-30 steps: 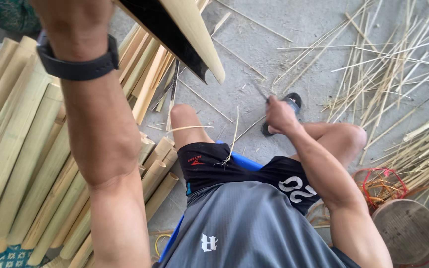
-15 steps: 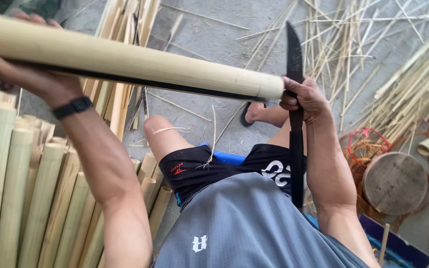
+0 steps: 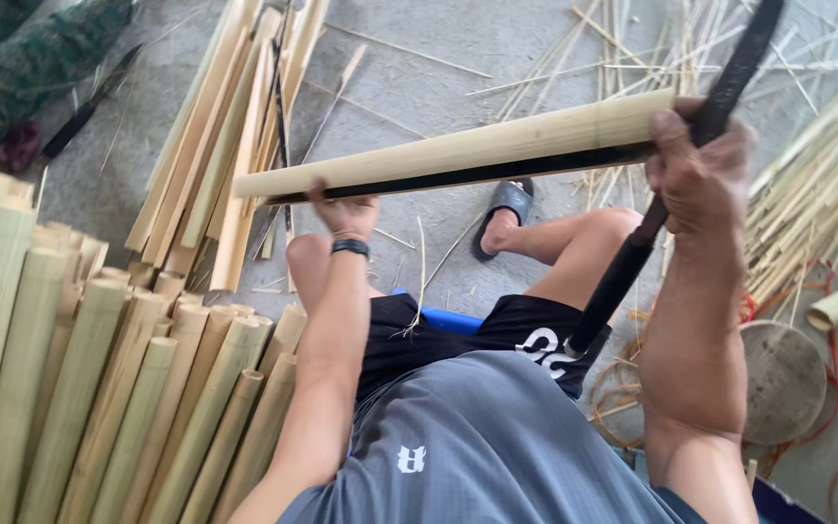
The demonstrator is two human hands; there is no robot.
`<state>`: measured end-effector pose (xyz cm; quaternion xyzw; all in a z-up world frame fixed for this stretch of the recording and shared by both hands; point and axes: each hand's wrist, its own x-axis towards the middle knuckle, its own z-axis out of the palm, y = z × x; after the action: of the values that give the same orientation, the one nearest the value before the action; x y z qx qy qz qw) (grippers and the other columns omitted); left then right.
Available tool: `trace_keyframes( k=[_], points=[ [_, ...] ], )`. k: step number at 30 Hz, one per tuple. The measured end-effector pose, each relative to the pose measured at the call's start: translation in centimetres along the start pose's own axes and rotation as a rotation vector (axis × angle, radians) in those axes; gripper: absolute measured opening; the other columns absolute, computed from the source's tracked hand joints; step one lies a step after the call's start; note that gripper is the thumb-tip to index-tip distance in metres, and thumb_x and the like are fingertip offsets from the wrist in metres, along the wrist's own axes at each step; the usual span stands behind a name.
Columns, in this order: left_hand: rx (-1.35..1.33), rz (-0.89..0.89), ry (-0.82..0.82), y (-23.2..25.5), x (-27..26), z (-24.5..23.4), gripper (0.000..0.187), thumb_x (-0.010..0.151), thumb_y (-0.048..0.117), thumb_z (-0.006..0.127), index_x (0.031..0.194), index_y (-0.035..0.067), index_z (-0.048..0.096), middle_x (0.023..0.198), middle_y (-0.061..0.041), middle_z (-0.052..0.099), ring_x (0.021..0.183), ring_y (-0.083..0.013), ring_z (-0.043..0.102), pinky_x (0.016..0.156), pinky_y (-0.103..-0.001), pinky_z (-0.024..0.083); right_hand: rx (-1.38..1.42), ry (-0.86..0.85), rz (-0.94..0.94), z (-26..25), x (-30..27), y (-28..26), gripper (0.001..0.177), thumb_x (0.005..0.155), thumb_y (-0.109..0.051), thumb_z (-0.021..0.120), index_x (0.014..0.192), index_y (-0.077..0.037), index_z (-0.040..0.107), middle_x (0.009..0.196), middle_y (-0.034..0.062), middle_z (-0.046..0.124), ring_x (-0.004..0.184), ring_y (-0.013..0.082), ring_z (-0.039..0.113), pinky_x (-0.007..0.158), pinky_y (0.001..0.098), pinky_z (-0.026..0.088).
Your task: The person uses a knife to shape and smooth the ends of bamboo tubes. They repeatedly pick up bamboo pieces, carve the edges, and split the tubes lengthwise, placing finished pieces aside.
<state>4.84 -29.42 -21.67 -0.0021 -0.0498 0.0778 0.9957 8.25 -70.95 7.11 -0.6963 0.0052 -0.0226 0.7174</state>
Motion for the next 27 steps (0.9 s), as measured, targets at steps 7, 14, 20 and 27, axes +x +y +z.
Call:
trace_keyframes(
  k=[7, 14, 20, 27],
  points=[
    [1.038, -0.577, 0.691, -3.5, -0.3, 6.0, 0.054, 0.080, 0.043, 0.072, 0.122, 0.010, 0.065, 0.096, -0.016, 0.074, 0.086, -0.0313, 0.070, 0.077, -0.048, 0.057, -0.166, -0.182, -0.216, 6.6, -0.3, -0.5, 0.010, 0.112, -0.004, 0.065, 0.118, -0.001, 0.058, 0.085, 0.0059, 0.062, 0.058, 0.0115, 0.059, 0.054, 0.0284, 0.047],
    [1.605, 0.274, -0.613, -5.5, 0.8, 19.5, 0.091, 0.089, 0.030, 0.091, 0.150, 0.013, 0.026, 0.163, -0.017, 0.033, 0.154, -0.0306, 0.036, 0.126, -0.049, 0.042, -0.536, -0.537, -0.469, 14.1, -1.7, -0.4, 0.005, 0.107, -0.001, 0.066, 0.109, 0.001, 0.063, 0.072, 0.0096, 0.064, 0.063, 0.0150, 0.067, 0.055, 0.0323, 0.053],
    [1.834, 0.198, -0.796, -4.9, 1.1, 24.2, 0.033, 0.100, 0.016, 0.088, 0.120, 0.019, 0.062, 0.158, -0.011, 0.052, 0.149, -0.0291, 0.053, 0.123, -0.040, 0.053, -0.414, -0.658, -0.433, 13.8, -3.6, -3.2, 0.051, 0.109, -0.003, 0.054, 0.155, 0.001, 0.031, 0.124, 0.0154, 0.068, 0.077, 0.0100, 0.071, 0.063, 0.0261, 0.059],
    [1.875, 0.186, -0.750, -1.0, 1.3, 26.0, 0.033, 0.091, 0.003, 0.084, 0.107, 0.009, 0.056, 0.160, -0.024, 0.041, 0.151, -0.0428, 0.042, 0.127, -0.051, 0.038, 0.499, -0.692, 0.157, 7.7, -10.0, -3.3, 0.052, 0.114, -0.037, 0.043, 0.152, -0.001, 0.044, 0.089, 0.0058, 0.064, 0.062, 0.0062, 0.065, 0.047, 0.0154, 0.047]
  ],
)
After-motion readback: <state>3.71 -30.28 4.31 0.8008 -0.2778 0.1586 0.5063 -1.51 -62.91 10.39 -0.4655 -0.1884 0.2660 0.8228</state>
